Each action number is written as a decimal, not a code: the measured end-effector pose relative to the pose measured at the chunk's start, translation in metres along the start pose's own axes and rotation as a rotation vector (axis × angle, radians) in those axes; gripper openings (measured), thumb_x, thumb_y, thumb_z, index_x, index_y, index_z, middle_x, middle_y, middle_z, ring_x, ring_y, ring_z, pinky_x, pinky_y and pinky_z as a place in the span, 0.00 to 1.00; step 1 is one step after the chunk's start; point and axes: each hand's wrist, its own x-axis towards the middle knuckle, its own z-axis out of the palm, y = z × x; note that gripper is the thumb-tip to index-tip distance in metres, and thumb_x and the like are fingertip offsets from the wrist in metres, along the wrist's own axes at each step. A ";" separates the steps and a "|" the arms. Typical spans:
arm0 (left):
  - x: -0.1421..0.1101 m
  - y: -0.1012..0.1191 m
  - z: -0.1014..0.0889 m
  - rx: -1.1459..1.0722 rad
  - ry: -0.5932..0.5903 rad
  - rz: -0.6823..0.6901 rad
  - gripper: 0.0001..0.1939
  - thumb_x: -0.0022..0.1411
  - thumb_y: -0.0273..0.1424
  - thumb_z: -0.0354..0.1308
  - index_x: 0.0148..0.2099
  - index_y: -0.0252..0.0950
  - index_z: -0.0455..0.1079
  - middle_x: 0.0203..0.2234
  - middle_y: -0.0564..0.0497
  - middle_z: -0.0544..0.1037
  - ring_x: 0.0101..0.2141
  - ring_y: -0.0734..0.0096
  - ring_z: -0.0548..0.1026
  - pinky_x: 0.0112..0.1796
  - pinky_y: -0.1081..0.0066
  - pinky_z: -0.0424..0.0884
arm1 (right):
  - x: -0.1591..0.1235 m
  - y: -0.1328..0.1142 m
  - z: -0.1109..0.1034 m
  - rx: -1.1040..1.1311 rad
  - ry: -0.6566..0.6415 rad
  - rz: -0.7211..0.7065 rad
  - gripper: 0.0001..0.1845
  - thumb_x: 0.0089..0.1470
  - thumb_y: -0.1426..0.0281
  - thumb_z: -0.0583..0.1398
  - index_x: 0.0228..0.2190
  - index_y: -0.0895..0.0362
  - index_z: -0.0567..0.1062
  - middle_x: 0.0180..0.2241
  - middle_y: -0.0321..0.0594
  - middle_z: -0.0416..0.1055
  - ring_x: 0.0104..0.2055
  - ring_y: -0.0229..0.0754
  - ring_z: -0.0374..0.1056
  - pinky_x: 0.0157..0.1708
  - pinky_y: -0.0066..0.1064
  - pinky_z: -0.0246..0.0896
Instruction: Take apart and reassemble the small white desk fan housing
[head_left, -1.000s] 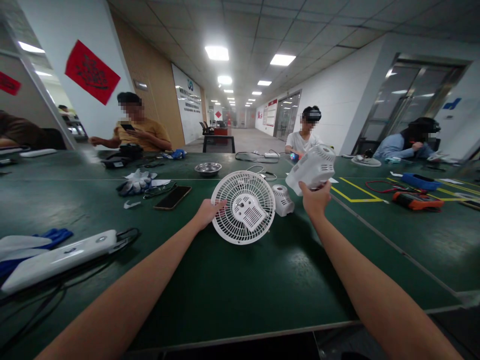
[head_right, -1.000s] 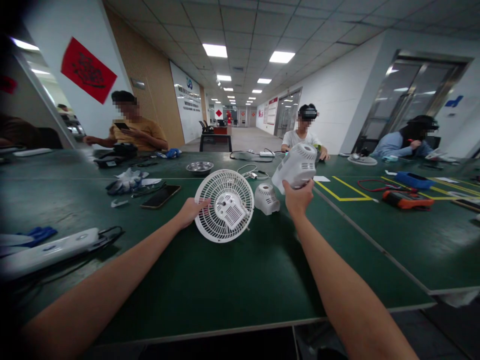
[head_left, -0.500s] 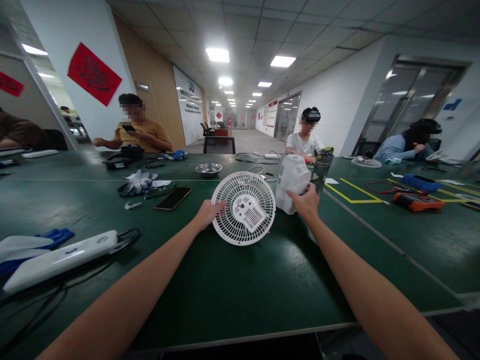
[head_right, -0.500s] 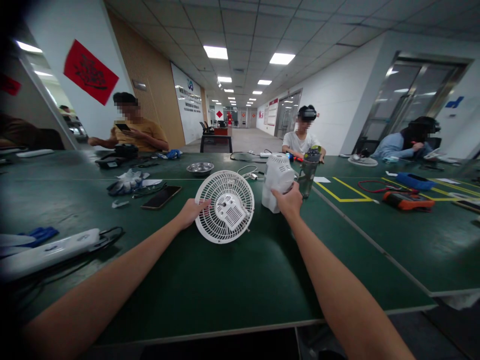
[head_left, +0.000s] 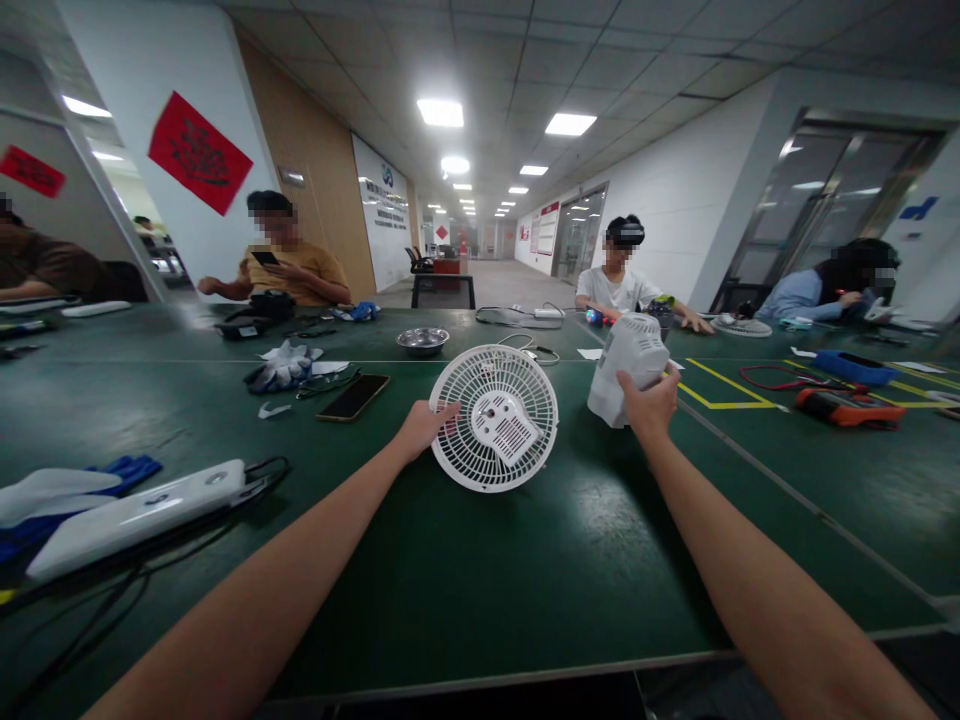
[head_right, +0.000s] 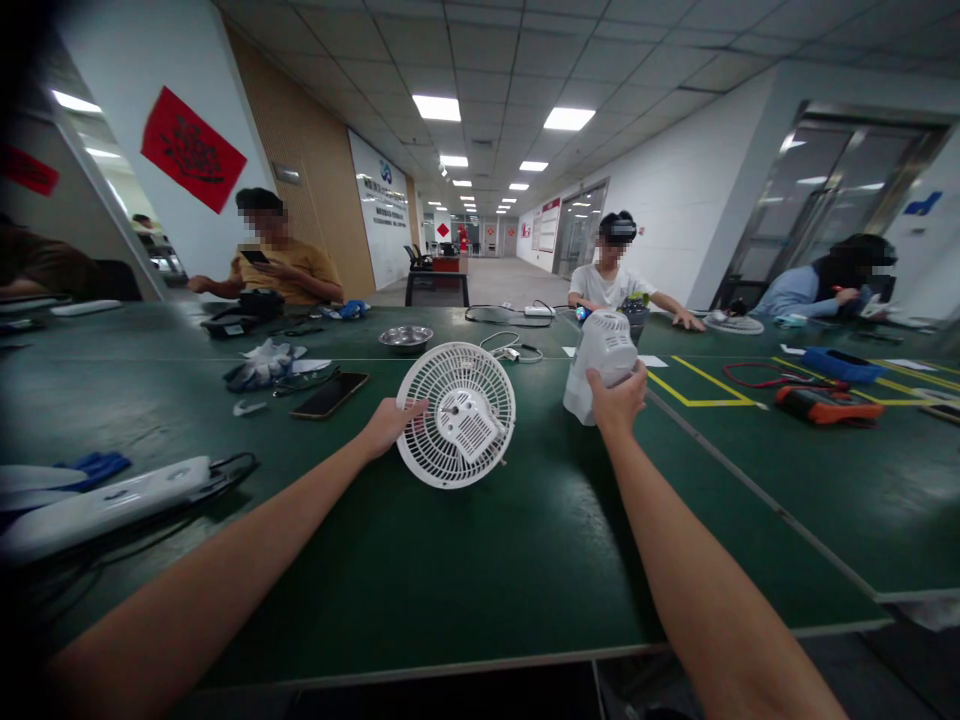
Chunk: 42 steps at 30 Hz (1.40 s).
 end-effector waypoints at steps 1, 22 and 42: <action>0.000 0.000 0.000 0.000 0.004 -0.005 0.21 0.57 0.45 0.67 0.39 0.30 0.79 0.31 0.43 0.83 0.30 0.62 0.80 0.35 0.62 0.77 | 0.002 0.000 0.000 0.024 0.016 -0.024 0.47 0.44 0.50 0.65 0.60 0.57 0.60 0.55 0.56 0.68 0.56 0.61 0.65 0.56 0.53 0.57; -0.002 0.002 0.001 -0.020 0.030 -0.014 0.18 0.57 0.43 0.68 0.36 0.30 0.78 0.29 0.45 0.82 0.28 0.64 0.79 0.34 0.64 0.77 | 0.007 0.003 -0.005 0.031 0.043 -0.010 0.42 0.49 0.48 0.61 0.59 0.55 0.60 0.56 0.54 0.66 0.58 0.62 0.56 0.56 0.56 0.50; -0.010 0.011 0.002 -0.002 0.001 -0.006 0.17 0.59 0.42 0.67 0.36 0.31 0.78 0.30 0.44 0.82 0.29 0.63 0.79 0.34 0.64 0.76 | -0.026 -0.052 -0.015 0.088 -0.022 -0.461 0.43 0.51 0.52 0.63 0.61 0.59 0.59 0.52 0.52 0.65 0.52 0.55 0.62 0.54 0.50 0.57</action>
